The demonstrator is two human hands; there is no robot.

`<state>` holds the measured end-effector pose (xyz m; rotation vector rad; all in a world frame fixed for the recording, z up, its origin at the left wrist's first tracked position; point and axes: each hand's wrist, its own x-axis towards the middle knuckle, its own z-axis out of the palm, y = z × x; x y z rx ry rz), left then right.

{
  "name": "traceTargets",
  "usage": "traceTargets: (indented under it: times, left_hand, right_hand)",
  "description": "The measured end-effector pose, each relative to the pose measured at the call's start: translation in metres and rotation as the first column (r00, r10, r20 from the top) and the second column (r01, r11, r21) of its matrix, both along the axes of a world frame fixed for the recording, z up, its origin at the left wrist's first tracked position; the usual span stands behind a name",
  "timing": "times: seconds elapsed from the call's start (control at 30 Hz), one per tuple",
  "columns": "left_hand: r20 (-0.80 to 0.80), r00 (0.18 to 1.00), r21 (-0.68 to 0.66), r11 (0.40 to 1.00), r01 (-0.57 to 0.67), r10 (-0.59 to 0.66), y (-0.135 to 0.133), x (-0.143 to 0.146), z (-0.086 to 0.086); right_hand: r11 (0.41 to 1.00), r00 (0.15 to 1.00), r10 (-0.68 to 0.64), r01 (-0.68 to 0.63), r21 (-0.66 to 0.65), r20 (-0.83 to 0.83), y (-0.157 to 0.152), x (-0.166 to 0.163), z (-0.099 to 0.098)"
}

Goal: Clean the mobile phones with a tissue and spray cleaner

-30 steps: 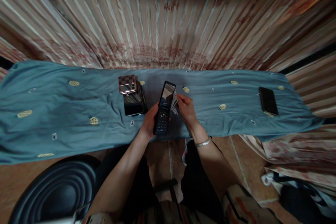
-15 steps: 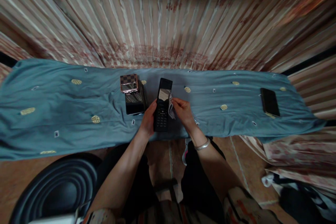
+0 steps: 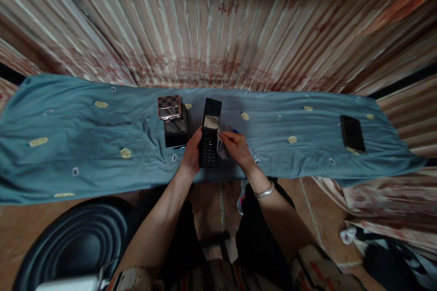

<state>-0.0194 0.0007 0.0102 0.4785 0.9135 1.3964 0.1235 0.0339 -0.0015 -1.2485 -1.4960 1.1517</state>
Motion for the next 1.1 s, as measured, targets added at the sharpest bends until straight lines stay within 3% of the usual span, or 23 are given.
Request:
traceTargets:
  times: [0.33, 0.6, 0.83, 1.1]
  left_hand:
    - [0.026, 0.999, 0.011, 0.999, -0.039, 0.039, 0.006, -0.005, -0.002]
    - [0.023, 0.999, 0.016, 1.000, -0.026, 0.026, 0.010, -0.007, 0.006]
    - [0.049, 0.998, -0.032, 0.999, -0.037, 0.039, 0.012, -0.006, 0.013]
    - [0.131, 0.989, -0.134, 0.990, -0.054, 0.072, 0.013, -0.005, 0.019]
  right_hand:
    - [0.986, 0.992, 0.130, -0.128, -0.110, 0.006, -0.012, 0.002, -0.002]
    - [0.977, 0.989, 0.128, -0.140, -0.163, -0.078, -0.025, 0.001, -0.006]
    - [0.970, 0.987, 0.138, -0.151, -0.193, -0.081, -0.033, 0.005, -0.007]
    - [0.933, 0.955, 0.288, -0.297, -0.204, -0.077, -0.045, 0.009, 0.002]
